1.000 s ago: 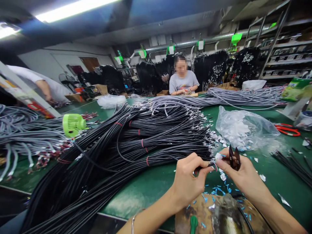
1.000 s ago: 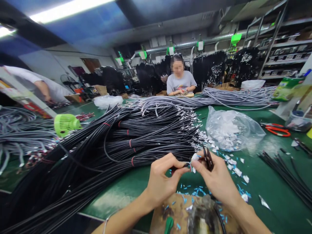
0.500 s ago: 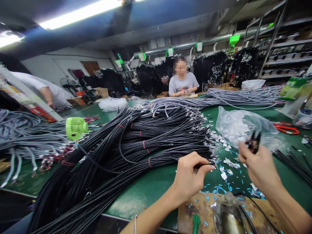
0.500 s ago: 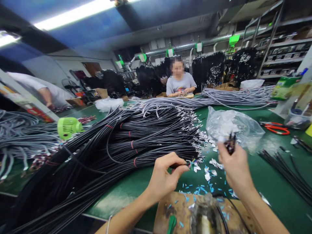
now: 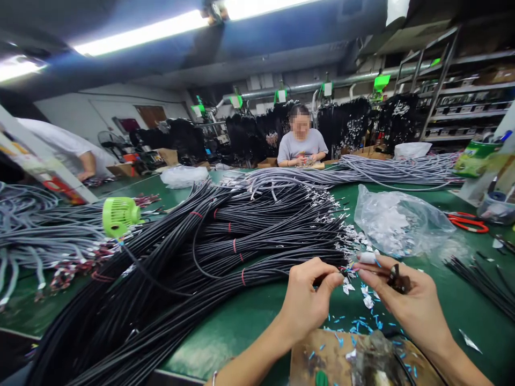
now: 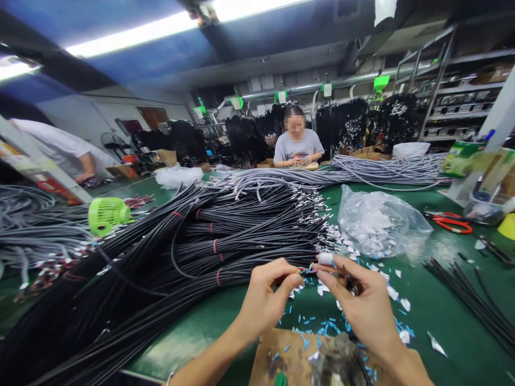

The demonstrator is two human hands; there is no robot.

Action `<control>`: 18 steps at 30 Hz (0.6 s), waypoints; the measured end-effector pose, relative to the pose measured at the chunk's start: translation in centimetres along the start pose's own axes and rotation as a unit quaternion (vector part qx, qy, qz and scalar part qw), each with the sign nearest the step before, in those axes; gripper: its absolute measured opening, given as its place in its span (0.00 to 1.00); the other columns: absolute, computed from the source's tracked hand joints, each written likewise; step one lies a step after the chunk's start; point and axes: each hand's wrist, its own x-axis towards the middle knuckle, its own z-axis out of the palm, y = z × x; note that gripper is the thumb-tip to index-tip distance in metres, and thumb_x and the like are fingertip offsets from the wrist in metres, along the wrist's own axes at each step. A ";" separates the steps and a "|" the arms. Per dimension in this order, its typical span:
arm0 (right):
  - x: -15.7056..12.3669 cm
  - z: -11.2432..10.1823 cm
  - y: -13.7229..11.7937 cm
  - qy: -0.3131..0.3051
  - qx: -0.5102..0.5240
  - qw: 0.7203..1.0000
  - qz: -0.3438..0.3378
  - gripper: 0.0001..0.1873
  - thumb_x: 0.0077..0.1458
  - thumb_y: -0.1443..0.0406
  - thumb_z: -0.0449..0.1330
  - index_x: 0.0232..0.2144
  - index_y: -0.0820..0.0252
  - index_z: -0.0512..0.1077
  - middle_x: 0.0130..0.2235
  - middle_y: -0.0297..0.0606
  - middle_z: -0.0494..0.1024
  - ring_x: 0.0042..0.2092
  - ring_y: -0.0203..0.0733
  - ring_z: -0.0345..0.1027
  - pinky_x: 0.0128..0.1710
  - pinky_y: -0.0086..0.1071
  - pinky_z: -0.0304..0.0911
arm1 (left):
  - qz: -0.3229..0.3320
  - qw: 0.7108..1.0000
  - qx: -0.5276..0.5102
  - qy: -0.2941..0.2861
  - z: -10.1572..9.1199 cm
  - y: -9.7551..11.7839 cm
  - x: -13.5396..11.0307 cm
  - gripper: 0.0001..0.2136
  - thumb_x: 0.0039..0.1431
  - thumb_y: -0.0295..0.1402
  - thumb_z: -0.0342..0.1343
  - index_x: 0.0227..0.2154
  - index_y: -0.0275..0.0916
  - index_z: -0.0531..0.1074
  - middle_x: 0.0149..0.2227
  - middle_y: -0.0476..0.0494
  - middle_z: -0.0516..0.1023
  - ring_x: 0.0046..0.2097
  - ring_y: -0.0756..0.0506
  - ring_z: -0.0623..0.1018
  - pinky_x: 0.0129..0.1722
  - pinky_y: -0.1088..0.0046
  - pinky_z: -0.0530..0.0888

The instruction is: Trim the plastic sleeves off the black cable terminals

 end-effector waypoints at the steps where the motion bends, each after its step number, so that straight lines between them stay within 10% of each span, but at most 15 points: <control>1: -0.1 0.1 0.1 0.006 -0.012 1.000 -0.016 0.12 0.48 0.61 0.65 0.37 0.56 0.78 0.33 0.38 0.82 0.32 0.43 0.77 0.33 0.32 0.74 | 0.001 1.000 0.004 -0.003 0.0 0.0 0.0 0.10 0.58 0.27 0.54 0.22 0.34 0.75 0.22 0.47 0.73 0.25 0.51 0.68 0.25 0.76 0.61; 18: -0.6 0.7 1.1 0.066 -0.217 0.944 -0.240 0.10 0.53 0.68 0.61 0.39 0.55 0.74 0.33 0.33 0.80 0.29 0.35 0.74 0.32 0.25 0.70 | 0.036 0.998 0.059 -0.006 0.6 0.0 -0.3 0.10 0.59 0.26 0.53 0.24 0.32 0.74 0.22 0.46 0.71 0.24 0.52 0.67 0.25 0.77 0.61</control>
